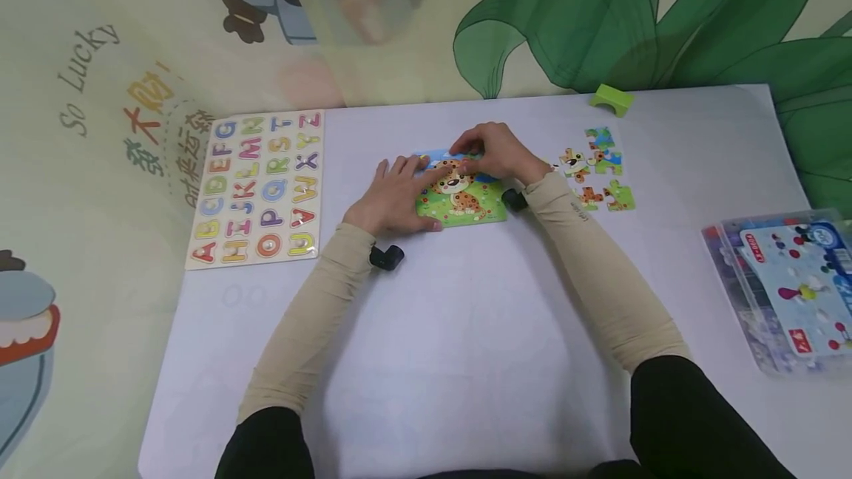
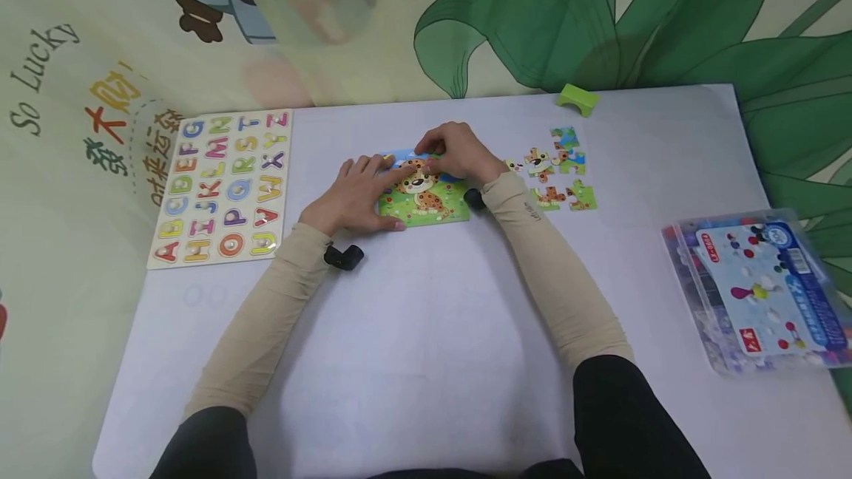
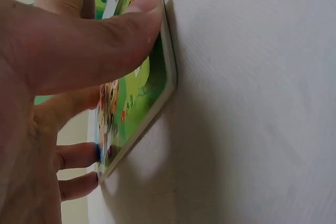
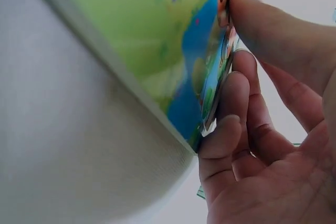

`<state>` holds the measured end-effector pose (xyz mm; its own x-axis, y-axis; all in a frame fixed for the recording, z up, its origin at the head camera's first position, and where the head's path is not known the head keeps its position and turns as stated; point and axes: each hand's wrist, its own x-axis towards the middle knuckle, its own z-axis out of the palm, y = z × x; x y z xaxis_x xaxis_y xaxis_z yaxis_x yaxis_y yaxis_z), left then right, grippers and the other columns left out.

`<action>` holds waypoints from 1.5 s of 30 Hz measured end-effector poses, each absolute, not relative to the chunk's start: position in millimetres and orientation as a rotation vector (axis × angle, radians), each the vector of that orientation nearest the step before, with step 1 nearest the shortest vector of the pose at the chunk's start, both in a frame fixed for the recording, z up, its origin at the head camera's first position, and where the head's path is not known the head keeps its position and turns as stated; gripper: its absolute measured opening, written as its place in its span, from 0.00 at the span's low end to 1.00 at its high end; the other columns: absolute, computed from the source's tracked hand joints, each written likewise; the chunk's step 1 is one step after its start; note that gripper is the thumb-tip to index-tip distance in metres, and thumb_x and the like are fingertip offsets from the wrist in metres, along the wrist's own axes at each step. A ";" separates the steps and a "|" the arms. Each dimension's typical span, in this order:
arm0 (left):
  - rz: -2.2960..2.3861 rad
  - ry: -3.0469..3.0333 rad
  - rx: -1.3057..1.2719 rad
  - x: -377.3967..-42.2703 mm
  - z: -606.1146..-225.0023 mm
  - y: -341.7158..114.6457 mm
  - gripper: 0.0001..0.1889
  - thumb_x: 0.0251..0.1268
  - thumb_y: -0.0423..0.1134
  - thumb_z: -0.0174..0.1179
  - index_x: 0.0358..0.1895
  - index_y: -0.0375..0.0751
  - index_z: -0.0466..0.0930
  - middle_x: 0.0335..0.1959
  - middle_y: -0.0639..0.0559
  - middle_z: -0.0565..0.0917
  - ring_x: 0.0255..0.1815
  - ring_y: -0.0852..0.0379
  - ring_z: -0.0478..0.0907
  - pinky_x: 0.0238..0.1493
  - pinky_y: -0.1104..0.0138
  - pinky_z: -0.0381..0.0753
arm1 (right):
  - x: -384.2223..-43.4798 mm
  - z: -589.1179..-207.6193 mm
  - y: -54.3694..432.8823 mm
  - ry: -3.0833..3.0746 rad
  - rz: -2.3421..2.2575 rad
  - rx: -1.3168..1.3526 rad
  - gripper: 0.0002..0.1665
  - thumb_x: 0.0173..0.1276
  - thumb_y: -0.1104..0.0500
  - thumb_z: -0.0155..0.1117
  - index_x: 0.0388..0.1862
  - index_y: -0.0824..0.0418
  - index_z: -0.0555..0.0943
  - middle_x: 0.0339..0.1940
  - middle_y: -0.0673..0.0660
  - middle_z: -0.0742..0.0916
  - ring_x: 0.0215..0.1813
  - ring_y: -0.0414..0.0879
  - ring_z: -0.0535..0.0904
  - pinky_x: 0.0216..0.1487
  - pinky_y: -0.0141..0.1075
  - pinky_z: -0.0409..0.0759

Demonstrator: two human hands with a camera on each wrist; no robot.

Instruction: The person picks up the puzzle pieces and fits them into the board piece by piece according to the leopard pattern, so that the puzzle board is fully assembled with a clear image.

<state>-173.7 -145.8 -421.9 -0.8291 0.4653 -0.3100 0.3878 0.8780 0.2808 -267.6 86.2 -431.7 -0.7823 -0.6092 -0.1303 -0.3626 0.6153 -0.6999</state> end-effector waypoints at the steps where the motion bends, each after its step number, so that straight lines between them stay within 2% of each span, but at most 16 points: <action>1: 0.284 2.679 0.630 -174.0 -421.5 -144.4 0.52 0.62 0.68 0.70 0.86 0.67 0.53 0.85 0.44 0.56 0.83 0.40 0.54 0.83 0.34 0.47 | -267.4 -431.9 87.0 2.485 -0.961 -0.785 0.20 0.70 0.62 0.76 0.59 0.65 0.88 0.56 0.63 0.89 0.57 0.57 0.83 0.64 0.49 0.80; 7: 0.229 2.678 0.606 -175.3 -422.1 -138.1 0.51 0.63 0.68 0.68 0.86 0.67 0.53 0.84 0.44 0.56 0.82 0.40 0.54 0.83 0.35 0.48 | -270.0 -428.6 106.7 2.517 -0.974 -0.756 0.24 0.67 0.63 0.78 0.61 0.64 0.87 0.59 0.64 0.89 0.59 0.58 0.83 0.66 0.50 0.80; 14: 0.243 2.696 0.587 -173.7 -421.6 -138.2 0.51 0.62 0.66 0.69 0.86 0.66 0.55 0.83 0.45 0.58 0.80 0.40 0.56 0.83 0.35 0.48 | -275.9 -417.3 165.8 2.662 -0.963 -0.538 0.23 0.69 0.64 0.74 0.63 0.65 0.86 0.61 0.67 0.88 0.62 0.61 0.80 0.67 0.54 0.76; 22: 0.268 2.727 0.613 -171.3 -425.4 -138.2 0.51 0.63 0.75 0.62 0.86 0.65 0.54 0.81 0.42 0.60 0.80 0.40 0.56 0.82 0.36 0.51 | -278.4 -407.7 234.2 2.691 -0.879 -0.323 0.31 0.70 0.61 0.73 0.70 0.68 0.80 0.66 0.74 0.82 0.68 0.69 0.76 0.68 0.63 0.75; 27: 0.243 2.770 0.628 -172.3 -430.5 -134.6 0.49 0.64 0.79 0.55 0.86 0.70 0.51 0.77 0.42 0.64 0.78 0.41 0.58 0.81 0.33 0.49 | -280.1 -406.4 265.5 2.672 -0.818 -0.217 0.35 0.71 0.59 0.73 0.74 0.68 0.76 0.72 0.74 0.79 0.73 0.71 0.73 0.72 0.65 0.72; 34: 0.169 2.817 0.640 -170.9 -433.9 -128.2 0.48 0.67 0.80 0.50 0.87 0.71 0.49 0.71 0.39 0.66 0.75 0.39 0.61 0.79 0.30 0.48 | -280.8 -409.5 279.5 2.673 -0.793 -0.188 0.34 0.72 0.56 0.73 0.73 0.67 0.77 0.72 0.74 0.78 0.73 0.70 0.72 0.70 0.65 0.72; 45: 0.162 2.829 0.615 -169.4 -433.3 -123.1 0.47 0.67 0.80 0.50 0.86 0.69 0.52 0.71 0.39 0.65 0.74 0.38 0.60 0.78 0.30 0.50 | -285.6 -414.5 282.1 2.679 -0.744 -0.172 0.33 0.72 0.54 0.74 0.69 0.70 0.78 0.69 0.75 0.78 0.70 0.70 0.72 0.68 0.64 0.73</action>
